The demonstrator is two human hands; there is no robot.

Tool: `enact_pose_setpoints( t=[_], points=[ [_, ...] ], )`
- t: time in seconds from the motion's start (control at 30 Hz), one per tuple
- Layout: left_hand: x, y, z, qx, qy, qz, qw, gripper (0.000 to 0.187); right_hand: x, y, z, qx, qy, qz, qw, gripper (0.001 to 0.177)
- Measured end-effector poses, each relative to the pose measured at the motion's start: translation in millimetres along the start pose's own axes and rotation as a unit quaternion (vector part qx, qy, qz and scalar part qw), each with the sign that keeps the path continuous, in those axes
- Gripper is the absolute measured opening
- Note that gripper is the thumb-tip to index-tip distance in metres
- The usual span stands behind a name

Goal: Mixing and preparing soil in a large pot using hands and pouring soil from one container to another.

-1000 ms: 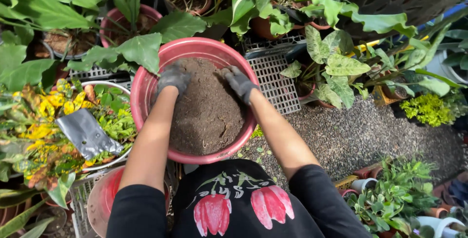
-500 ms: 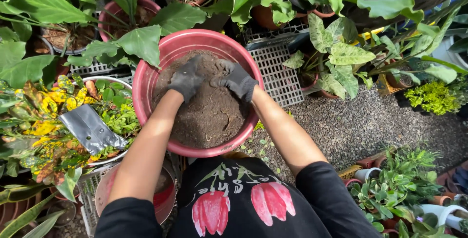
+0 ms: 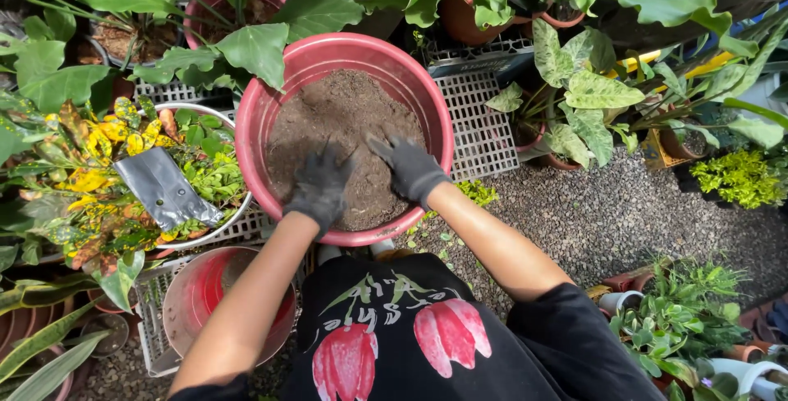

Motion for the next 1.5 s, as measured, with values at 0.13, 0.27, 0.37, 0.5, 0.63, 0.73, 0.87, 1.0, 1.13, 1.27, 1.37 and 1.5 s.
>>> enact_pose_setpoints(
  t=[0.13, 0.27, 0.37, 0.5, 0.63, 0.73, 0.87, 1.0, 1.13, 1.27, 1.37, 1.5],
  points=[
    [64.2, 27.7, -34.3, -0.017, -0.001, 0.037, 0.999, 0.08, 43.6, 85.4, 43.4, -0.063, 0.035, 0.14, 0.987, 0.094],
    [136.8, 57.1, -90.7, 0.004, 0.093, 0.183, 0.979, 0.073, 24.0, 135.5, 67.1, -0.103, 0.072, 0.157, 0.98, 0.086],
    [79.9, 43.4, -77.4, -0.041, 0.035, 0.125, 0.991, 0.049, -4.1, 117.2, 67.8, -0.194, 0.128, 0.1, 0.967, 0.087],
    [-33.4, 9.1, -38.6, -0.047, -0.198, 0.064, 0.977, 0.069, -38.9, 60.5, 54.7, -0.196, 0.135, 0.015, 0.971, 0.09],
    [-52.2, -12.2, -22.8, -0.144, -0.182, -0.116, 0.966, 0.095, 8.0, 62.4, 71.7, 0.001, 0.026, -0.005, 1.0, 0.102],
    [-7.5, -20.3, -23.7, -0.196, -0.139, -0.217, 0.946, 0.116, 61.1, 94.7, 89.4, -0.023, 0.008, 0.056, 0.998, 0.059],
    [53.9, -33.7, -38.1, -0.217, -0.177, -0.098, 0.955, 0.071, 5.9, 39.1, 42.4, -0.063, 0.063, 0.117, 0.989, 0.045],
    [75.8, -28.1, -40.6, -0.187, -0.238, 0.139, 0.943, 0.056, -2.6, 6.5, 4.1, -0.125, 0.045, 0.161, 0.978, 0.054],
    [45.2, -16.2, -21.7, -0.138, -0.202, 0.184, 0.952, 0.043, 17.8, 14.6, -2.2, -0.152, -0.065, 0.143, 0.976, 0.048],
    [62.8, -15.7, -26.7, -0.128, -0.213, 0.22, 0.943, 0.043, 0.8, 8.0, -8.5, -0.125, -0.049, 0.123, 0.983, 0.054],
    [56.9, -11.1, -24.2, -0.097, -0.151, 0.256, 0.95, 0.047, 16.5, 22.1, 6.5, -0.101, -0.014, 0.119, 0.988, 0.066],
    [58.0, -7.9, -26.6, -0.096, -0.119, 0.246, 0.957, 0.033, 18.7, 20.9, 11.6, -0.155, 0.04, 0.191, 0.968, 0.06]
  ],
)
Point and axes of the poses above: each hand's wrist, its own y-axis towards the middle knuckle, its own x-axis out of the palm, z = x × y, the point moved 1 cm from there along y, towards the middle knuckle, and after that the axes turned 15 degrees about x, right-handed, at the moved point
